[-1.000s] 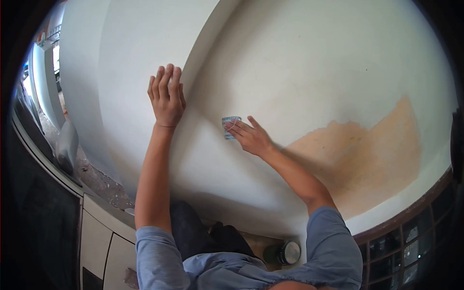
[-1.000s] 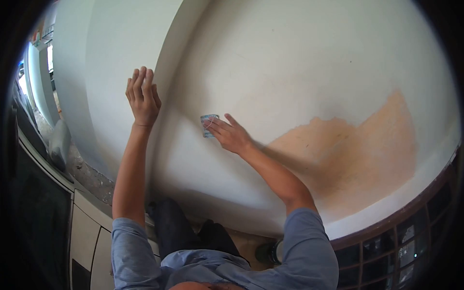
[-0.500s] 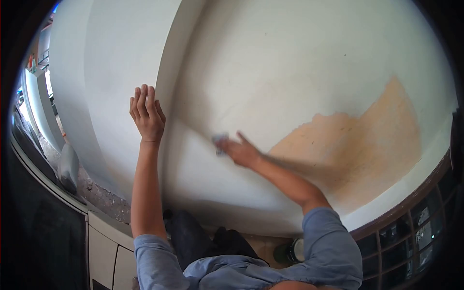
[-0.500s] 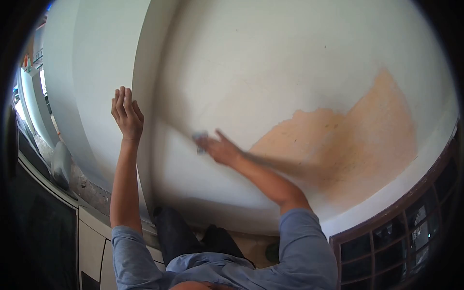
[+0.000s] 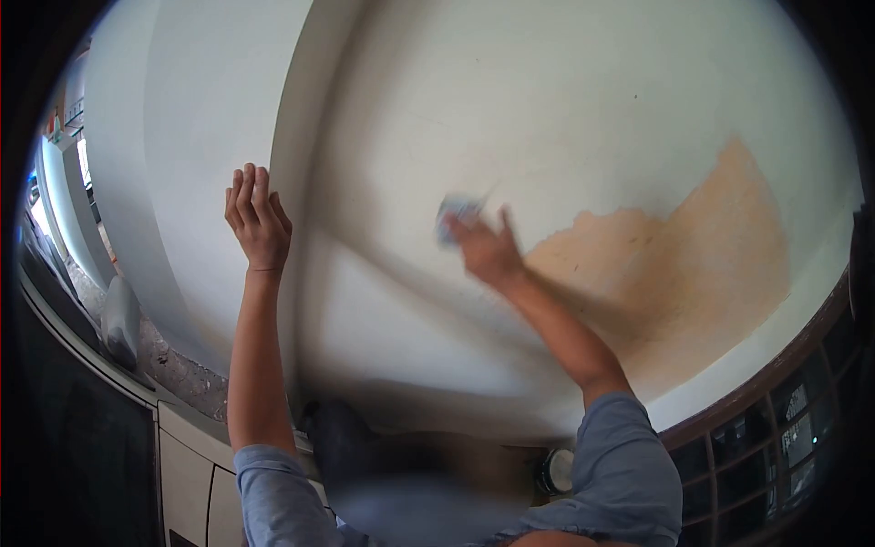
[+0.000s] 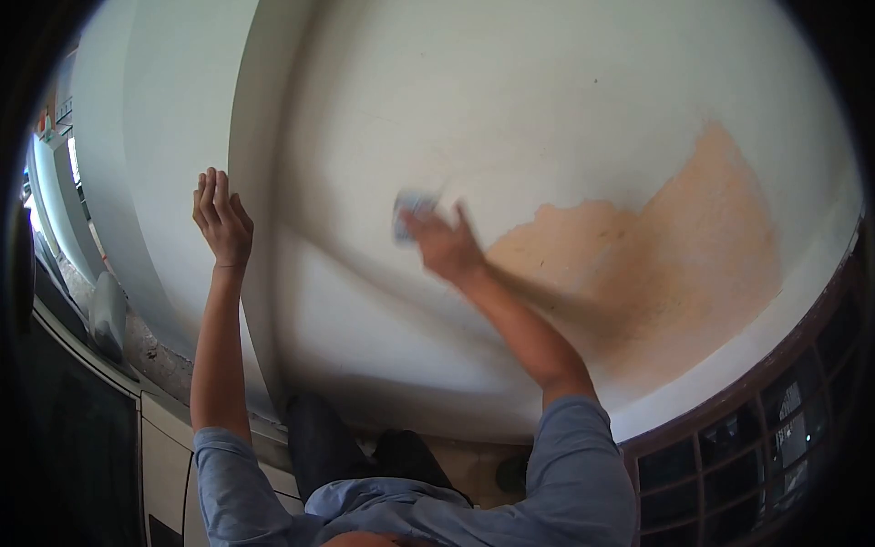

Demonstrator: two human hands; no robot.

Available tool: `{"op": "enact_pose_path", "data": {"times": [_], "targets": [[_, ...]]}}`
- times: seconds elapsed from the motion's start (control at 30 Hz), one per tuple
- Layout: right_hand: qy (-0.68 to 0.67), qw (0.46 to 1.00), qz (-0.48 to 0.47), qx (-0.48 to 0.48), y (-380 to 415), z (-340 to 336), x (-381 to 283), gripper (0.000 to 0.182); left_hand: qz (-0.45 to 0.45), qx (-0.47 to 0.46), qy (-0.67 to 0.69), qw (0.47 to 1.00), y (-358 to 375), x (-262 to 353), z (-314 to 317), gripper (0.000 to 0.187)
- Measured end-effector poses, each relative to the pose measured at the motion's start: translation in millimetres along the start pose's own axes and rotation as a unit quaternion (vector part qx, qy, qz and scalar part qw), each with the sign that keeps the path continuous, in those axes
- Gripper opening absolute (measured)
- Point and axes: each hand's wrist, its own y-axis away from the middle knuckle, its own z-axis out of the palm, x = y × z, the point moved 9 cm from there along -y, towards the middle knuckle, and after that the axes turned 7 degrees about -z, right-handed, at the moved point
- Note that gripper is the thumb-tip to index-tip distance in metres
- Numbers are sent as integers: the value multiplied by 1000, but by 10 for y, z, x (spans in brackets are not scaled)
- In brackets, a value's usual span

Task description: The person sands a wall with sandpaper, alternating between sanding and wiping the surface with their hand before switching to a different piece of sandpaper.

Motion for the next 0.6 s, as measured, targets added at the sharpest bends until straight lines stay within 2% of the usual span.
{"op": "enact_pose_path", "data": {"times": [0.03, 0.07, 0.1, 0.17, 0.23, 0.27, 0.3, 0.33, 0.43, 0.47, 0.5, 0.53, 0.57, 0.6], "targets": [[-88, 994, -68, -9, 297, 277, -480, 50, -3, -6, 12, 1000, 23, -7, -15, 37], [-78, 989, -120, 35, 486, 334, -762, 51, -3, -2, 9, 1000, 45, -11, -27, 37], [-75, 988, -125, 42, 412, 302, -699, 51, -4, 2, 10, 1000, 46, -27, -11, 37], [-44, 991, -119, -28, 367, 306, -345, 51, -5, 1, 2, 1000, 43, -54, -4, 37], [99, 993, -5, 57, 34, -374, 729, 49, 1, -4, 5, 1000, 43, -28, -15, 37], [170, 972, 90, 138, -86, -881, 1314, 45, 0, 2, 3, 1000, 27, -16, -20, 38], [186, 937, 181, 233, -100, -1307, 1811, 41, 3, 9, -3, 1000, 24, 0, -20, 38], [181, 914, 212, 296, -87, -1635, 2086, 39, 5, -1, 0, 1000, 24, 17, 2, 38], [193, 914, 222, 278, -1, -1283, 1710, 39, 9, 19, -8, 1000, 21, 25, -19, 37], [179, 949, 199, 169, 27, -854, 1254, 39, 8, 15, -11, 1000, 45, 36, -11, 37], [84, 987, 99, 92, 164, -339, 631, 42, 7, 17, -13, 1000, 28, 33, -12, 37], [-21, 999, -18, 38, 397, 106, -66, 43, 7, 18, -13, 1000, 13, 28, -18, 37], [-144, 986, -82, 1, 719, 547, -541, 43, 8, 17, -17, 1000, 22, 26, -6, 38], [-135, 980, -137, 44, 896, 585, -799, 43, 4, 26, -21, 999, 14, 36, -4, 38]]}}
